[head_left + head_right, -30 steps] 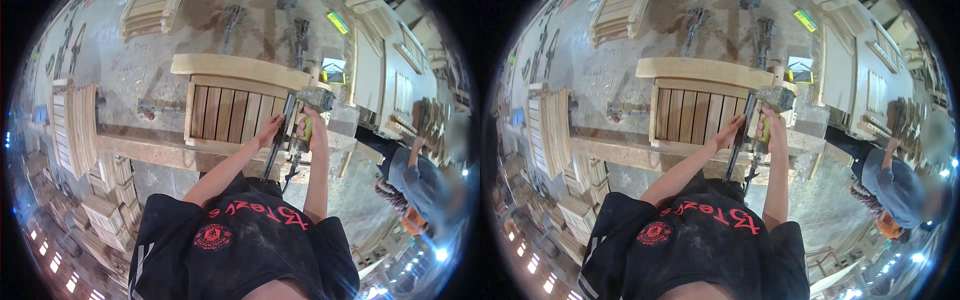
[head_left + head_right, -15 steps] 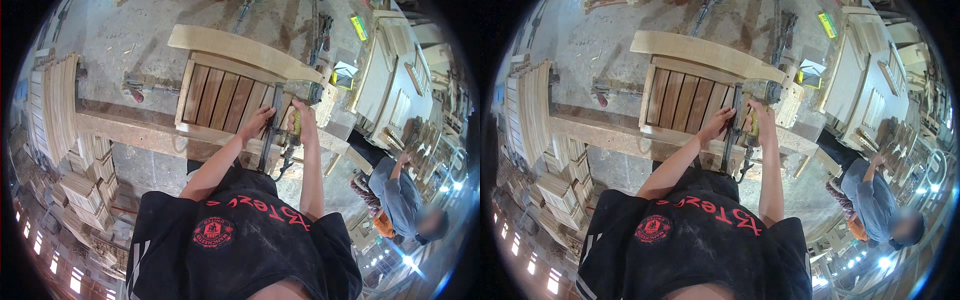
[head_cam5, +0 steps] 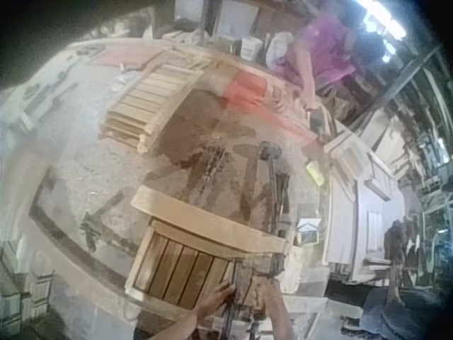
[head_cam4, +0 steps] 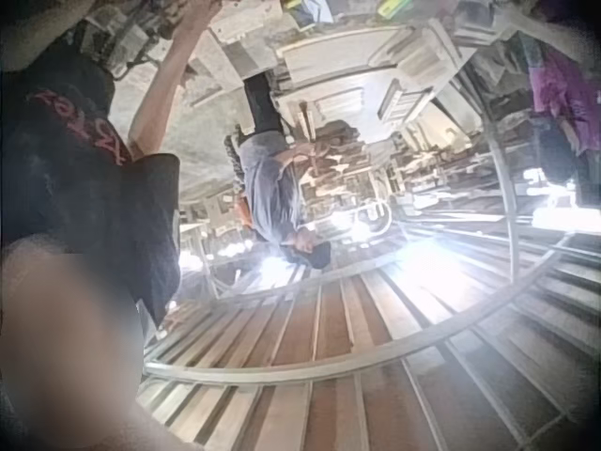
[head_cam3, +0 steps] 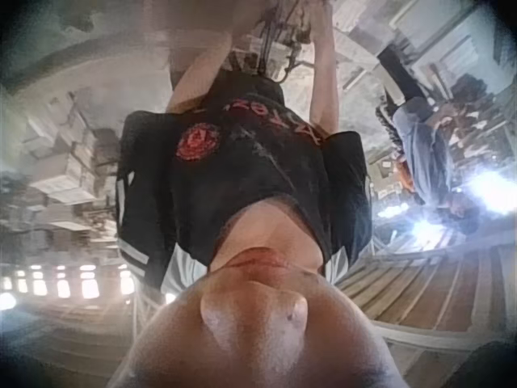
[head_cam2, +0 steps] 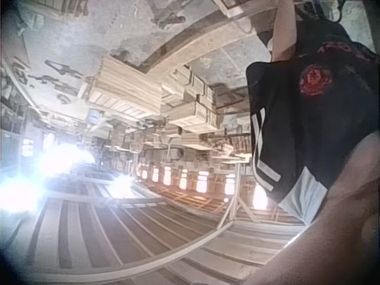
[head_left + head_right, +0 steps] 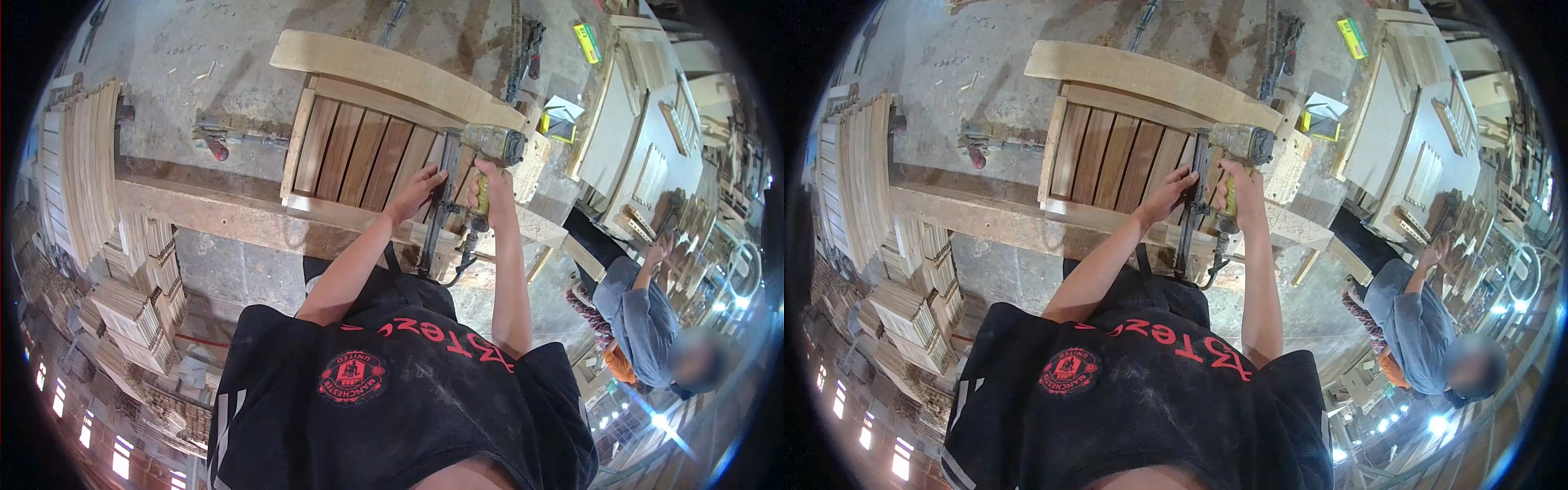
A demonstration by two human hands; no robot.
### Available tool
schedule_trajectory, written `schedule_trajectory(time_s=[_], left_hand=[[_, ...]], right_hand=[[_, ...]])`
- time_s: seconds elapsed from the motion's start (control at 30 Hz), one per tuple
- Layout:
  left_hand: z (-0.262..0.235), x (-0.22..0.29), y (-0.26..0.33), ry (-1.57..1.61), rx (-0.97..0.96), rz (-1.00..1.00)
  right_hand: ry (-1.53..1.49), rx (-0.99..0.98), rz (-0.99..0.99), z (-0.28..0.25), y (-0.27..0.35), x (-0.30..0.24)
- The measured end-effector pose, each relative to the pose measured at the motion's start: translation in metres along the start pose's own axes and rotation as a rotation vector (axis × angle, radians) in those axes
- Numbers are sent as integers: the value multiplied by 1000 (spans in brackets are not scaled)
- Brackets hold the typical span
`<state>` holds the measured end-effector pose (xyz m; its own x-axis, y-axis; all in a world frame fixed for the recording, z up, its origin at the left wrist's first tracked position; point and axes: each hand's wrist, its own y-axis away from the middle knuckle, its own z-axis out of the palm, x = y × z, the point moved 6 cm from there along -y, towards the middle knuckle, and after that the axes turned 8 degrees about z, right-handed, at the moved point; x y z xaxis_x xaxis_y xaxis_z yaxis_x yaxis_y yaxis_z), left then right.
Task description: Assembling wooden furniture components using a pneumatic nail gun and a mallet.
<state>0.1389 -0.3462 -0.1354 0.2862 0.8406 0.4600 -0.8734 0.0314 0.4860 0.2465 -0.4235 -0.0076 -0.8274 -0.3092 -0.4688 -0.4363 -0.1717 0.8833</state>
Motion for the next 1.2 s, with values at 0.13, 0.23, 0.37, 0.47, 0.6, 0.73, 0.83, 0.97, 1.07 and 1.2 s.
schedule_trajectory(time_s=[0.13, 0.23, 0.37, 0.47, 0.6, 0.73, 0.83, 0.97, 1.07, 1.2], left_hand=[[12, 6, 6, -3, -15, -4], [19, 12, 4, -20, 104, 23], [73, 89, -15, 18, 227, 9], [59, 119, -55, -4, 128, 94], [45, 125, -82, 39, 118, 144], [35, 106, -66, 3, 206, 69], [30, 75, -46, -25, 180, 6], [30, 31, -17, 7, 214, 2], [23, 12, -7, 73, 262, 30], [8, 13, -3, -5, 115, 53]], right_hand=[[-17, 18, -2, -4, 1, 3], [-62, 64, -29, 2, 24, -9], [-200, 61, -193, 14, 40, -66], [-146, 72, -199, 35, 15, -106], [-121, 35, -223, 47, -13, -125], [-67, 53, -162, 37, -20, -102], [-18, 80, -112, 29, -6, -78], [0, 122, -30, 9, 6, -35], [-25, 60, -39, -1, 2, -11], [-25, 19, -6, 0, -3, 3]])
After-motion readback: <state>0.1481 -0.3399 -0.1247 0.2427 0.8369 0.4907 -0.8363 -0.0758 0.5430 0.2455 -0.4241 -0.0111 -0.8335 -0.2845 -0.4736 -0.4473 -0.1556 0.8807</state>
